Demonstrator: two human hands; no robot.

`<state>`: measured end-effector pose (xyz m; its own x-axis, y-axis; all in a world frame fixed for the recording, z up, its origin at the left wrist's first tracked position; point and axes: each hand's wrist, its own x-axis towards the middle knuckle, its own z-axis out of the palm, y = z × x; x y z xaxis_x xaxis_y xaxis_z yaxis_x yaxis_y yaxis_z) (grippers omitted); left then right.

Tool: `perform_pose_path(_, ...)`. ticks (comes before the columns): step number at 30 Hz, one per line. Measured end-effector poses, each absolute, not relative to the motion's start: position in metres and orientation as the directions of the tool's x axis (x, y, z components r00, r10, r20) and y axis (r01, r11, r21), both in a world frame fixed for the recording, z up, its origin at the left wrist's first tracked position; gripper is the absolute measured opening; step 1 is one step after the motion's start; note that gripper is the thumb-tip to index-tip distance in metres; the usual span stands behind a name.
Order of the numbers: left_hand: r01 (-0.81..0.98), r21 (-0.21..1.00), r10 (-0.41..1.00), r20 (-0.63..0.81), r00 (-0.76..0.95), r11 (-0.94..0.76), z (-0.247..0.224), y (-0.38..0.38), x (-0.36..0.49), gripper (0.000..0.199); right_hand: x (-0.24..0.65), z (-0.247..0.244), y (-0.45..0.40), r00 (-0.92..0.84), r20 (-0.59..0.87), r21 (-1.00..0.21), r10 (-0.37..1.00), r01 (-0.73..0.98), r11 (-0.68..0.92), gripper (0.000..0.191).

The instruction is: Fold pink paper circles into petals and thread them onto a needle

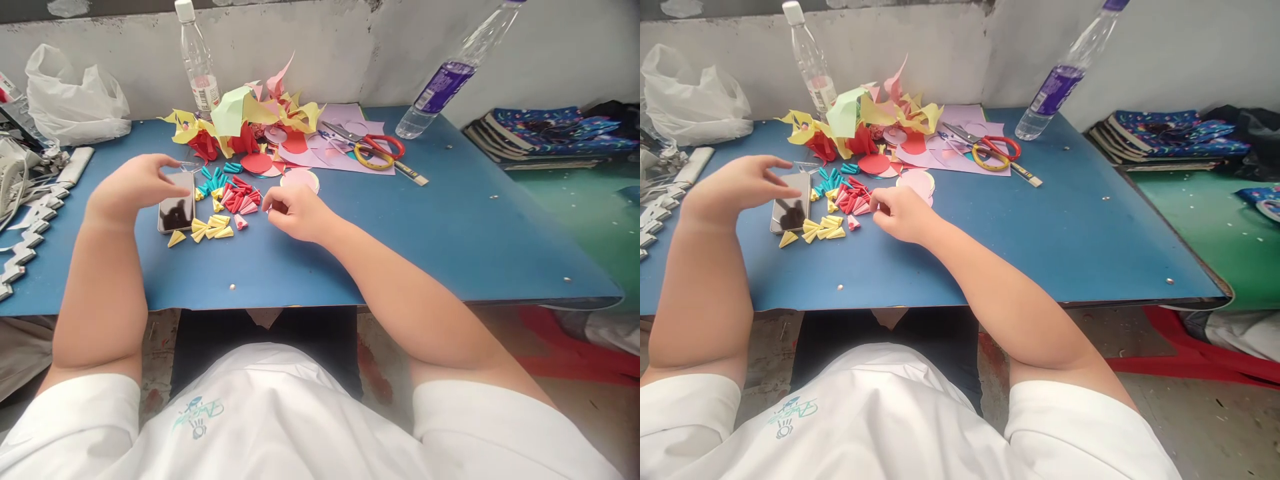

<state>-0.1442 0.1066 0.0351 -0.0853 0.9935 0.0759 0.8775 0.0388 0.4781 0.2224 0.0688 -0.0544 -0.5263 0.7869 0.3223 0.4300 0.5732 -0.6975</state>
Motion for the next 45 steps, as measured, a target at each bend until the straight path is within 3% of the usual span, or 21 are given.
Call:
perform_pose_path(6, 0.871, 0.406, 0.957, -0.201, -0.210, 0.277, 0.032, 0.122, -0.187, 0.064, 0.223, -0.058, 0.071, -0.526, 0.319, -0.701, 0.788, 0.428, 0.570, 0.008)
perform_pose_path(12, 0.830, 0.463, 0.943, -0.262, -0.207, 0.310, 0.024, 0.127, -0.191, 0.068, 0.225, -0.058, 0.071, -0.537, 0.325, -0.694, 0.778, 0.423, 0.582, 0.009)
perform_pose_path(17, 0.846, 0.405, 0.918, -0.333, -0.217, 0.347, 0.032, 0.121, -0.190, 0.074, 0.225, -0.057, 0.071, -0.558, 0.319, -0.678, 0.766, 0.430, 0.596, 0.009)
perform_pose_path(29, 0.910, 0.168, 0.889, -0.342, -0.306, 0.378, 0.040, 0.114, -0.158, 0.045, 0.226, -0.059, 0.071, -0.587, 0.310, -0.649, 0.748, 0.444, 0.618, 0.008)
perform_pose_path(41, 0.857, 0.299, 0.907, -0.151, -0.392, 0.420, 0.069, 0.086, -0.129, 0.024, 0.225, -0.063, 0.070, -0.627, 0.217, -0.619, 0.748, 0.504, 0.602, 0.019)
perform_pose_path(45, 0.851, 0.288, 0.897, -0.194, -0.397, 0.439, 0.065, 0.087, -0.127, 0.033, 0.225, -0.060, 0.069, -0.642, 0.184, -0.617, 0.744, 0.514, 0.596, 0.020)
